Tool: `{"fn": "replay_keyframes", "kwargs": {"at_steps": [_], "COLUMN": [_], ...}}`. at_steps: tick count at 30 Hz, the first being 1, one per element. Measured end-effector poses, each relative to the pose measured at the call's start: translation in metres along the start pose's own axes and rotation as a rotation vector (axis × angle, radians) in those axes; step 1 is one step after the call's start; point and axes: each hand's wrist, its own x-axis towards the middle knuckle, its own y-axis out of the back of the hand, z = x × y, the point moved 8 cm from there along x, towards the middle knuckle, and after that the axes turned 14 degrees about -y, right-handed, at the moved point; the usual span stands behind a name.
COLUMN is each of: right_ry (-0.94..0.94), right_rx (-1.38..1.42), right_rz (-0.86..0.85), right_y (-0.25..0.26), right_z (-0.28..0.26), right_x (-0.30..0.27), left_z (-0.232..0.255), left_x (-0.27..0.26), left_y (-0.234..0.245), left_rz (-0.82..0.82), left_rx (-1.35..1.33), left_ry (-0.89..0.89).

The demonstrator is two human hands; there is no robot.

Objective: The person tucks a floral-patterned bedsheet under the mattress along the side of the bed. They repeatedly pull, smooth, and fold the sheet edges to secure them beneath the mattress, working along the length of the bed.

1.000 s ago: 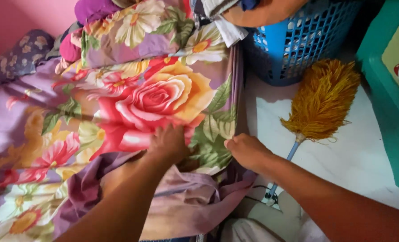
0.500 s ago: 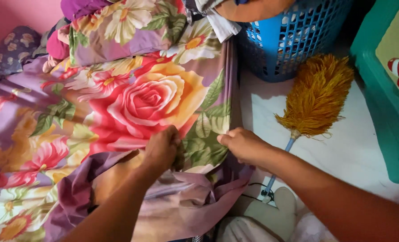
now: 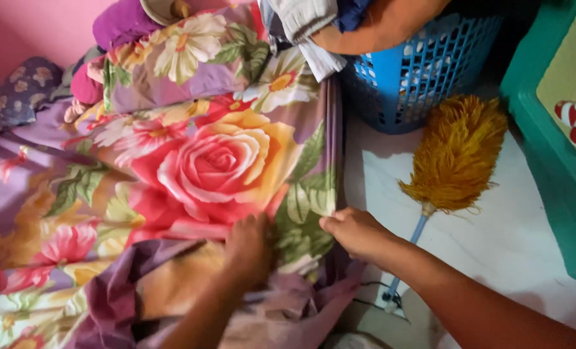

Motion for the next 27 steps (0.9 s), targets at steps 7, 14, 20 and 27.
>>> {"fn": "replay_keyframes", "kwargs": {"at_steps": [7, 14, 20, 27], "right_ry": [-0.252, -0.099, -0.098, 0.03], "right_rx": [0.045, 0.375, 0.935, 1.175], "right_rz": [-0.11, 0.245, 0.189, 0.1], "right_y": [0.014, 0.042, 0.047, 0.043], "right_z": [-0.045, -0.072, -0.096, -0.062], "right_x": [-0.047, 0.043, 0.093, 0.09], "left_z": [0.02, 0.016, 0.017, 0.007], "left_x": [-0.039, -0.041, -0.044, -0.042], "left_y": [-0.008, -0.016, -0.008, -0.018], "left_rz": [0.375, 0.526, 0.632, 0.832], "left_rx": [0.176, 0.224, 0.152, 0.34], "left_ry": [-0.252, -0.282, -0.303, -0.19]}}
